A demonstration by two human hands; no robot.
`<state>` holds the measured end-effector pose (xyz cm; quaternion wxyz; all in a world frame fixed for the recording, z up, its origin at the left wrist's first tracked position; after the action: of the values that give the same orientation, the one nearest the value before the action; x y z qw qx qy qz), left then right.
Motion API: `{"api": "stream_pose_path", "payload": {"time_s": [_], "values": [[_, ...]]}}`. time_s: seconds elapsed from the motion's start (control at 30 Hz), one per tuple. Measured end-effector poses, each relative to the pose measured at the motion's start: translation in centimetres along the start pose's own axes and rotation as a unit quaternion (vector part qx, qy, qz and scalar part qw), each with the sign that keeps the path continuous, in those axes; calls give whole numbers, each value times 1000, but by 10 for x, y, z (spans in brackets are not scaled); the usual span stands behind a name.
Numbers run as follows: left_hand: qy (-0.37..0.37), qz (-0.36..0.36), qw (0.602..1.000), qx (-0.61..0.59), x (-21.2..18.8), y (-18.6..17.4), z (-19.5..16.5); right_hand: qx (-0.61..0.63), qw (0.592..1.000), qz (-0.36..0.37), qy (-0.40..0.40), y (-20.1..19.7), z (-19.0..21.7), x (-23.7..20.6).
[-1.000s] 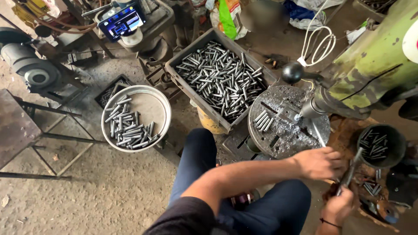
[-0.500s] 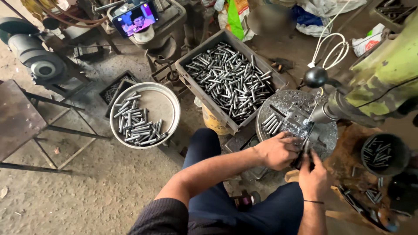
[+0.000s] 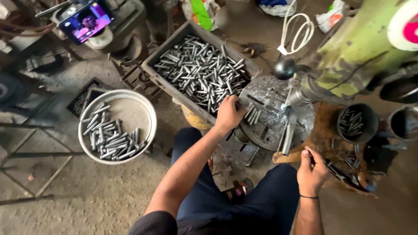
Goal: The person sits at a bench drill press, places cylindrical metal pins into the fixture under the bit, and operates the machine to drill them. They use a hand tool to reposition or finish pieces, then move completed pins into a tray and a large crate of finished pins.
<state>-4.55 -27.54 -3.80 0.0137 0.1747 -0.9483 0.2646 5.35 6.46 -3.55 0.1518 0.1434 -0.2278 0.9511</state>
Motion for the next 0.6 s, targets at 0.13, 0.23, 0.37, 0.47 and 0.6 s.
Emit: {"api": "stream_pose_path", "payload": {"time_s": [0.13,0.23,0.37,0.47,0.6], "values": [[-33,-23,999,-4,4,-5,15,-32,999,10,-16,4,-6,-5],[-87,0,995,-38,4,-13,20,5,1000,13,13,8,-15,-7],[-36,42,998,16,3,-26,6,-6,1000,15,25,9,-19,-8],[-16,-19,999,36,6,-32,-11,14,1000,27,-1,9,-15,-7],[67,7,993,101,15,-12,-38,-21,1000,15,-6,4,-9,-7]]}}
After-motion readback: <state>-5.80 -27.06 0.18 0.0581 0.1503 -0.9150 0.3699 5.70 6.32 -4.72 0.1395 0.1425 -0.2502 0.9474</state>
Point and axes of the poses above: each hand's wrist, its own x-axis towards the middle knuckle, its own y-axis out of the palm, z = x × y, the point moved 3 cm from there along x, towards the middle knuckle, and after that the axes turned 4 degrees about -y, right-handed, at the moved point
